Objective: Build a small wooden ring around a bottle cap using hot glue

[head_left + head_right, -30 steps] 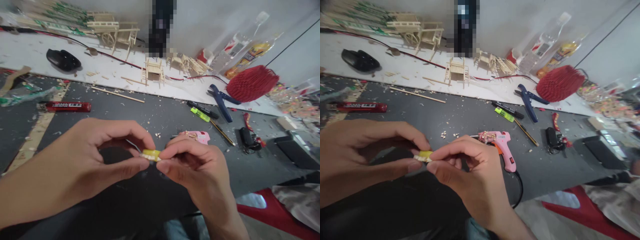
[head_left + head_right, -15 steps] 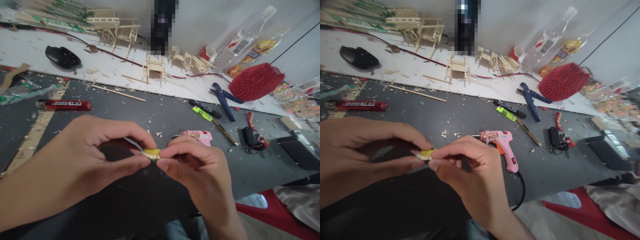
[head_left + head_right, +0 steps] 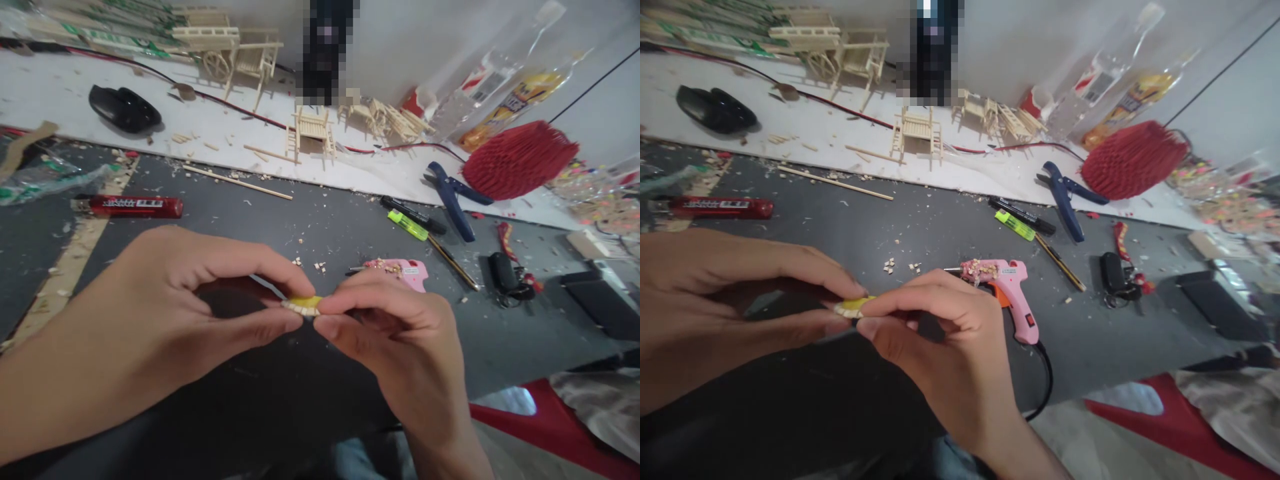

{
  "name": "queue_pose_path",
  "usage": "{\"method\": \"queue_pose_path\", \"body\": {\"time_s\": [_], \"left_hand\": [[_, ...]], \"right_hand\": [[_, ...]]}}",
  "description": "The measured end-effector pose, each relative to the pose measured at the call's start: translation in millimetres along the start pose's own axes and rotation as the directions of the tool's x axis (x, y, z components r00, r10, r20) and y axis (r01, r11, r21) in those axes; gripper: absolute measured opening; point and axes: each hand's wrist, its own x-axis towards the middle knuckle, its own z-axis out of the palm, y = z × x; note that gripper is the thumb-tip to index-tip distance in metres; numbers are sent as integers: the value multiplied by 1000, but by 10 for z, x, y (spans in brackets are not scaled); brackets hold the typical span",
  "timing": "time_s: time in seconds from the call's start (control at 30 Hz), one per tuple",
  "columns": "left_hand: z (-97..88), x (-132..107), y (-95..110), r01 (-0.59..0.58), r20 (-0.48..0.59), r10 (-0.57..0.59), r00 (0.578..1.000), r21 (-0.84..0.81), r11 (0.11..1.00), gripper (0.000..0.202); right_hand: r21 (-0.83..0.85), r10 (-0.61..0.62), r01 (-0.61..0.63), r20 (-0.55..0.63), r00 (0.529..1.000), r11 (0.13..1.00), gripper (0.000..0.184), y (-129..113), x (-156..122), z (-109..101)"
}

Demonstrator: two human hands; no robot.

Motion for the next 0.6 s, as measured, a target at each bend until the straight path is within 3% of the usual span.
{"method": "queue_pose_path", "body": {"time_s": [0.27, 0.5, 0.6], "left_hand": [[13, 8, -8, -24, -27, 25, 999, 34, 999, 7], [10, 19, -15, 47, 16, -45, 999, -109, 993, 8], [2, 20, 13, 76, 14, -75, 997, -86, 993, 2]], "right_hand": [[26, 7, -8, 10, 1000, 1000, 26, 41, 12, 4], [82, 5, -5, 3, 1000, 997, 30, 69, 2, 11], [107, 11, -9, -11, 1000, 994, 33, 62, -12, -6]]}}
